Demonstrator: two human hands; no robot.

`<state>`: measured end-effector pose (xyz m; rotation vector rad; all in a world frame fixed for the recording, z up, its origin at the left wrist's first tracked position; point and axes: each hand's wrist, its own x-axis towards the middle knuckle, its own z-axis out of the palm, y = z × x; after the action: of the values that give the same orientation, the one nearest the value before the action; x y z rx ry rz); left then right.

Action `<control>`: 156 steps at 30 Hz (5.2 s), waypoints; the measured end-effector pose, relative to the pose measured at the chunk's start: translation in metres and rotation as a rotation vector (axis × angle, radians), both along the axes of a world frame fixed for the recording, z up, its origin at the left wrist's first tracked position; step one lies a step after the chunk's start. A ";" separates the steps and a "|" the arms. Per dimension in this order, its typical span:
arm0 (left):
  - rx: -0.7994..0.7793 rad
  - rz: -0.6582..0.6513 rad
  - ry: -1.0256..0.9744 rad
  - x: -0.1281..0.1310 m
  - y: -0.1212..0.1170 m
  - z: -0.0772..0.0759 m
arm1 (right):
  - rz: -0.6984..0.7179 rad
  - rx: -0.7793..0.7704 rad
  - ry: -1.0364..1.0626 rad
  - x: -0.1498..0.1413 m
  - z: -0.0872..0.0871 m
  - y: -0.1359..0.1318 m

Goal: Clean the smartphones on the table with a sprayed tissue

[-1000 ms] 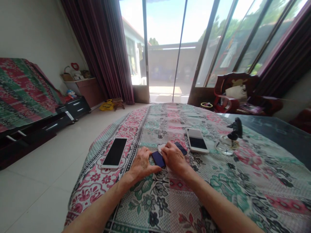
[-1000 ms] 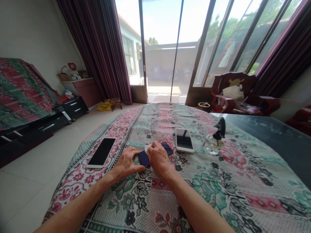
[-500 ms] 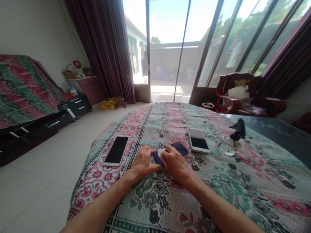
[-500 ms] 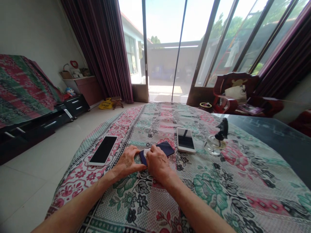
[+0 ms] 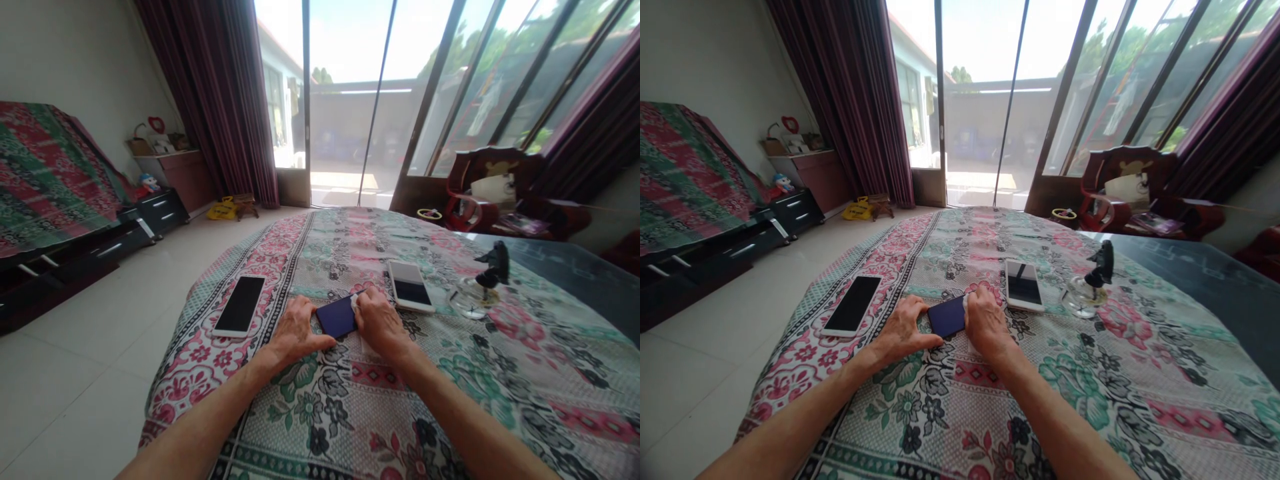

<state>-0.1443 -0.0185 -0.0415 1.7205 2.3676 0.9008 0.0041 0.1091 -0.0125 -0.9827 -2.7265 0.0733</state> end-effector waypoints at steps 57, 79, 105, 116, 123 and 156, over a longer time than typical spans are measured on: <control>0.034 -0.302 0.164 0.005 -0.007 0.004 | 0.160 -0.168 -0.107 0.042 0.009 -0.032; 0.021 -0.341 0.143 0.001 -0.006 0.005 | 0.077 -0.136 -0.137 0.063 0.015 0.005; -0.005 -0.388 0.088 -0.014 -0.001 0.007 | 0.123 -0.055 -0.136 0.061 0.004 0.003; 0.007 -0.401 0.074 -0.017 -0.001 0.005 | 0.149 -0.049 -0.116 0.067 0.002 -0.012; 0.018 -0.405 0.071 -0.017 0.000 0.005 | 0.166 -0.062 -0.109 0.066 0.001 -0.011; -0.084 -0.435 -0.029 -0.033 -0.005 0.007 | 0.227 -0.068 -0.083 0.027 0.003 -0.021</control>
<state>-0.1772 -0.0236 -0.0348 2.0504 1.8645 0.7354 0.0307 0.0883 -0.0097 -0.7027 -2.9189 0.1703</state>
